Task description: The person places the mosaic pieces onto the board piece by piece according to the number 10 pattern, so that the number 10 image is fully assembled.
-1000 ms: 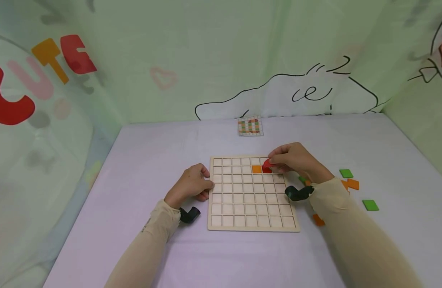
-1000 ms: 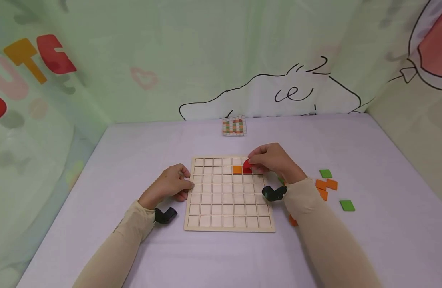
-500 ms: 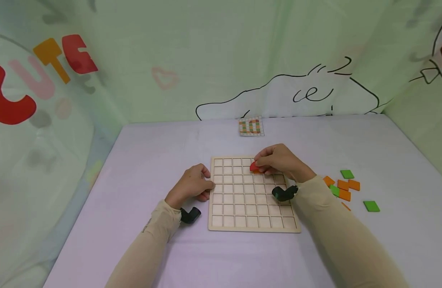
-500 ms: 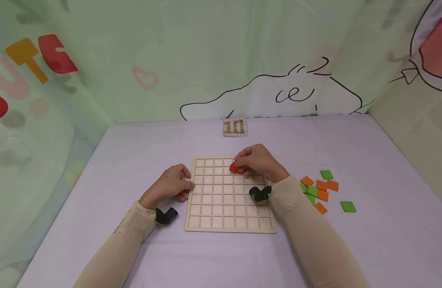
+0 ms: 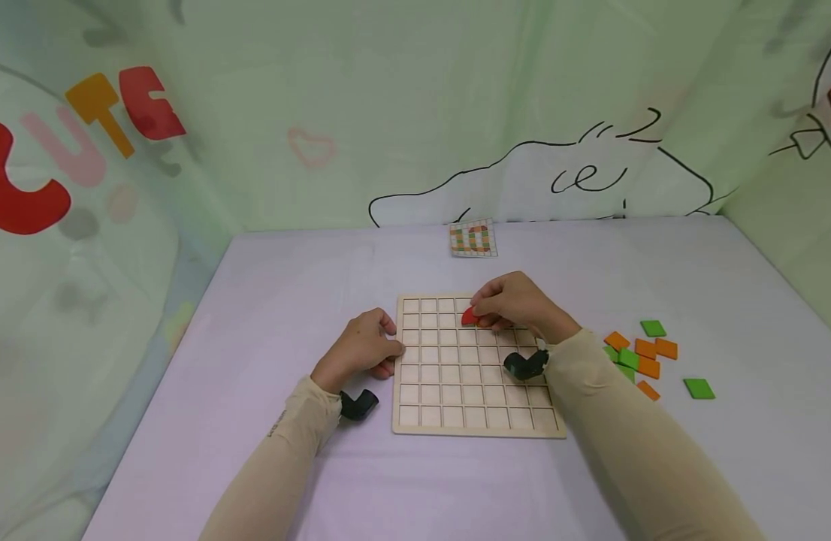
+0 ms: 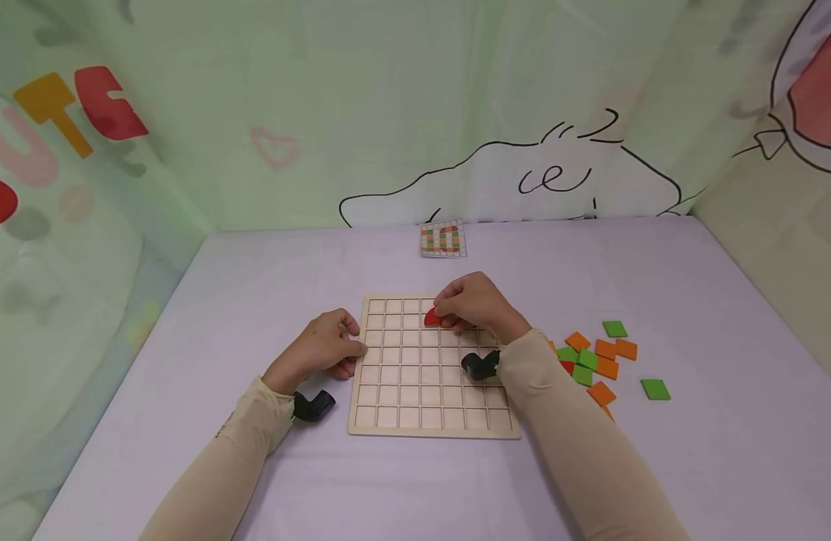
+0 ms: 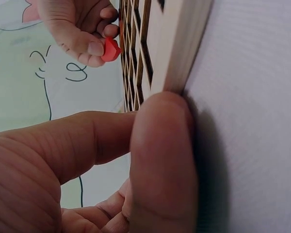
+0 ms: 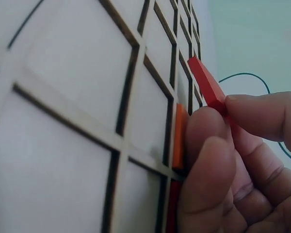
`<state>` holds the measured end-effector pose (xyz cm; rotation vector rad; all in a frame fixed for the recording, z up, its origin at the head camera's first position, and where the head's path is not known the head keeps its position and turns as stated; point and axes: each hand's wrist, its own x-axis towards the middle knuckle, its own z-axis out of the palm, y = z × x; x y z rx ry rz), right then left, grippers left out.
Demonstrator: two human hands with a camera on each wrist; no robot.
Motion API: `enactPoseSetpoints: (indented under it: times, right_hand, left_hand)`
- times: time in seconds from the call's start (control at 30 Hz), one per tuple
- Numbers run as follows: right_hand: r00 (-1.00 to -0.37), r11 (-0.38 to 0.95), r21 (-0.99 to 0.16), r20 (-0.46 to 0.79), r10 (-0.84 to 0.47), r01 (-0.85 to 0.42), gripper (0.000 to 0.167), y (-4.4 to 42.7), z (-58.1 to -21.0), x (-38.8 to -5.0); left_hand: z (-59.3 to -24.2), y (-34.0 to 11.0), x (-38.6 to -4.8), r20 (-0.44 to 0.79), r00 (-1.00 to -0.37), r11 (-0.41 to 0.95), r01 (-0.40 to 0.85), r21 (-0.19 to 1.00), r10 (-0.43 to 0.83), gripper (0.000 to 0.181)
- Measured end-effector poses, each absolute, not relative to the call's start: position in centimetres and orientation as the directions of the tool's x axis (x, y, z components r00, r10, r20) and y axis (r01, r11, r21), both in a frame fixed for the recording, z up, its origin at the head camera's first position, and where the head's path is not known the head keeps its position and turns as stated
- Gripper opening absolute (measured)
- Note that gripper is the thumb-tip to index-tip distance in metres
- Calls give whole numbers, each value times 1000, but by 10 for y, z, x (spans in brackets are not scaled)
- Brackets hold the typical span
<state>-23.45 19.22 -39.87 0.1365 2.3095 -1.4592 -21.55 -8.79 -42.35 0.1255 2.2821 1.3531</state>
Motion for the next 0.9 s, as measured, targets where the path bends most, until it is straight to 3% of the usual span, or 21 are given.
enactPoseSetpoints:
  times: [0.9]
  right_hand:
    - [-930, 522, -818, -348, -115, 242, 21, 187, -404, -233]
  left_hand:
    - [-423, -87, -215, -359, -880, 506, -166, 846, 311, 25]
